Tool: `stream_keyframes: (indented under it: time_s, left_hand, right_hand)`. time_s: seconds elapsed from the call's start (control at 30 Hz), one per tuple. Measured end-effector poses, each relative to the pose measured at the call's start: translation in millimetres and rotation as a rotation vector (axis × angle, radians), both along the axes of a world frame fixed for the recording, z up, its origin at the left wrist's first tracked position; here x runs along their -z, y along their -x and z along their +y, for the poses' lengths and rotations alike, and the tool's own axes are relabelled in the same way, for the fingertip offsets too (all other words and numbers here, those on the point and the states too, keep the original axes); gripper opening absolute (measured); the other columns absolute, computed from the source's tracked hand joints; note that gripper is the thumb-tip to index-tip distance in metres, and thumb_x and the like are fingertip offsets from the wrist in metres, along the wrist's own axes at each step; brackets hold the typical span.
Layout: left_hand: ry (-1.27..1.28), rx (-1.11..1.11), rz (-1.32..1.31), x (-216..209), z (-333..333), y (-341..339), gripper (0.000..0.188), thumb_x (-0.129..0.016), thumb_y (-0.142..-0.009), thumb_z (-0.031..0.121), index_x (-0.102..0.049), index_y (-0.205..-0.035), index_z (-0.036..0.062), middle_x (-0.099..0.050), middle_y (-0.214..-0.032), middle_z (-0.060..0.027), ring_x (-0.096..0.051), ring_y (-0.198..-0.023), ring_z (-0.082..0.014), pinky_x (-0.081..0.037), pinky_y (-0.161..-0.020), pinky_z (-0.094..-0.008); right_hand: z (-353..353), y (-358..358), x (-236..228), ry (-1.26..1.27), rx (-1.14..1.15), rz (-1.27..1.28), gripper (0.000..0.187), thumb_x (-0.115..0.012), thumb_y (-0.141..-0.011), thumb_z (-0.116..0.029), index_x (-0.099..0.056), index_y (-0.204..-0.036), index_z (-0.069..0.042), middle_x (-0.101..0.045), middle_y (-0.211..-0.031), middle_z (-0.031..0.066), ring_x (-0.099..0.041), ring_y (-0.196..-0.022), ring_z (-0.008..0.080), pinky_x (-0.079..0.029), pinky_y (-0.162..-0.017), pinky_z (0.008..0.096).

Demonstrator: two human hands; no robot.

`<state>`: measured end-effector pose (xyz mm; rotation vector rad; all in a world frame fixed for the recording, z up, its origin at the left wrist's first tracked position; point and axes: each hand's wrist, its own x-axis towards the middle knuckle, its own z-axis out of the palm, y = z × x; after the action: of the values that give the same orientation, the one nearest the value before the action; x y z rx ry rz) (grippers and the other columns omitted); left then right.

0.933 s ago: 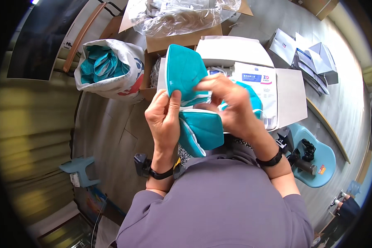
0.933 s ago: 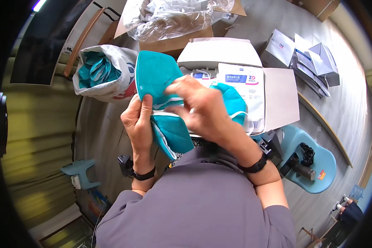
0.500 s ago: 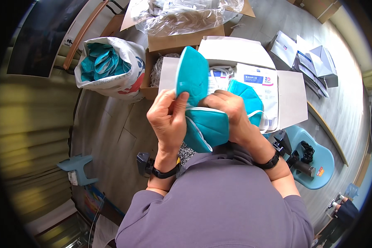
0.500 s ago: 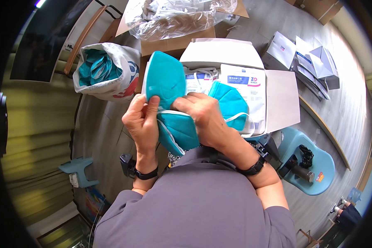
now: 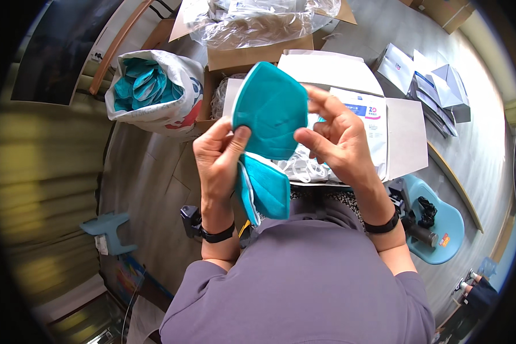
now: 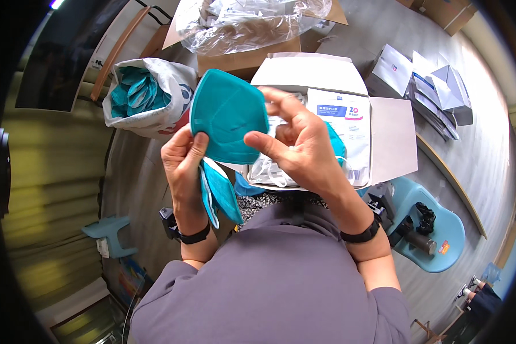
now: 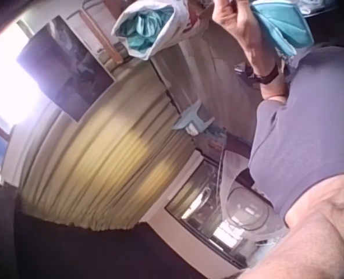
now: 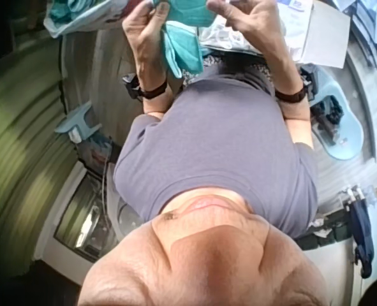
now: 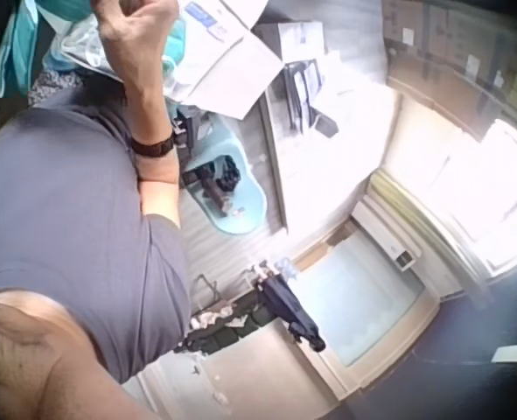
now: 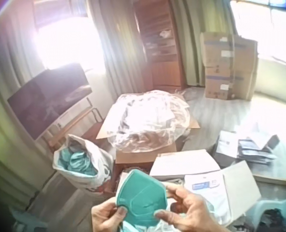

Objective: Unpacking teal-colored medical masks from their plastic packaging and arranging them neatly inside a white cardboard box.

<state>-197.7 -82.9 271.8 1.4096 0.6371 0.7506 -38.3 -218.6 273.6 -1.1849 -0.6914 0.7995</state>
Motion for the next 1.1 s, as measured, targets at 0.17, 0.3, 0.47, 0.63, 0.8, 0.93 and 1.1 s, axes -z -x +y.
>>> stream_keyframes:
  time_s: [0.17, 0.3, 0.47, 0.63, 0.8, 0.93, 1.1]
  left_hand:
    - [0.112, -0.160, -0.029, -8, -2, -8, 0.049, -0.052, -0.105, 0.039, -0.073, -0.091, -0.0033, -0.063, -0.068, 0.0002, -0.051, -0.060, -0.0022, -0.036, -0.054, -0.0175]
    - [-0.004, -0.145, -0.111, 12, 15, -3, 0.064, -0.049, -0.106, 0.042, -0.048, -0.052, 0.0063, -0.052, -0.053, -0.0056, -0.042, -0.048, -0.0090, -0.028, -0.049, -0.0254]
    - [0.022, -0.009, -0.274, 23, 18, 7, 0.061, -0.044, -0.107, 0.031, -0.046, -0.052, 0.0059, -0.050, -0.054, -0.0080, -0.044, -0.051, -0.0120, -0.034, -0.055, -0.0264]
    - [0.046, 0.035, -0.252, 21, 5, -11, 0.053, -0.049, -0.103, 0.022, -0.052, -0.054, 0.0009, -0.051, -0.058, -0.0077, -0.055, -0.068, -0.0194, -0.046, -0.070, -0.0345]
    - [-0.010, 0.148, 0.063, 8, -13, -25, 0.032, -0.077, -0.084, 0.001, -0.062, -0.112, -0.0016, -0.062, -0.086, -0.0012, -0.051, -0.060, 0.0001, -0.040, -0.052, -0.0146]
    - [-0.285, 0.385, 0.218, 12, -21, -30, 0.038, -0.081, -0.083, 0.009, -0.066, -0.118, 0.0014, -0.061, -0.083, 0.0001, -0.047, -0.060, -0.0016, -0.040, -0.051, -0.0202]
    - [-0.330, 0.197, 0.130, 25, -33, -39, 0.014, -0.072, -0.093, 0.012, -0.071, -0.098, -0.0015, -0.068, -0.074, -0.0055, -0.058, -0.063, -0.0070, -0.046, -0.055, -0.0253]
  right_hand:
    - [-7, 20, 7, -0.090, 0.036, -0.577, 0.031, -0.066, -0.082, 0.010, -0.069, -0.110, -0.002, -0.072, -0.097, 0.0141, -0.069, -0.083, 0.0232, -0.055, -0.072, 0.0291]
    - [-8, 25, 9, -0.069, -0.225, -0.684, 0.055, -0.058, -0.072, 0.016, -0.063, -0.124, -0.005, -0.069, -0.113, 0.0167, -0.069, -0.094, 0.0365, -0.057, -0.078, 0.0379]
    - [-23, -27, 25, 0.501, 0.228, -1.090, 0.049, -0.078, -0.077, -0.009, -0.061, -0.123, -0.002, -0.064, -0.108, 0.0171, -0.064, -0.095, 0.0324, -0.054, -0.084, 0.0395]
    - [-31, -40, 51, 0.691, 0.186, -0.986, 0.049, -0.082, -0.072, -0.014, -0.062, -0.114, 0.000, -0.065, -0.096, 0.0179, -0.065, -0.096, 0.0360, -0.051, -0.085, 0.0424]
    - [-29, -48, 13, 0.228, 0.165, -0.974, 0.019, -0.066, -0.077, 0.009, -0.070, -0.092, -0.003, -0.069, -0.093, 0.0122, -0.062, -0.084, 0.0280, -0.047, -0.083, 0.0377]
    - [-23, -48, -26, 0.081, 0.063, -1.285, 0.028, -0.068, -0.072, 0.007, -0.070, -0.095, -0.008, -0.069, -0.092, 0.0055, -0.061, -0.098, 0.0260, -0.040, -0.094, 0.0401]
    - [-6, -36, -24, -0.044, 0.387, -1.259, 0.031, -0.073, -0.072, 0.004, -0.069, -0.100, -0.008, -0.068, -0.099, 0.0070, -0.062, -0.099, 0.0278, -0.042, -0.095, 0.0394]
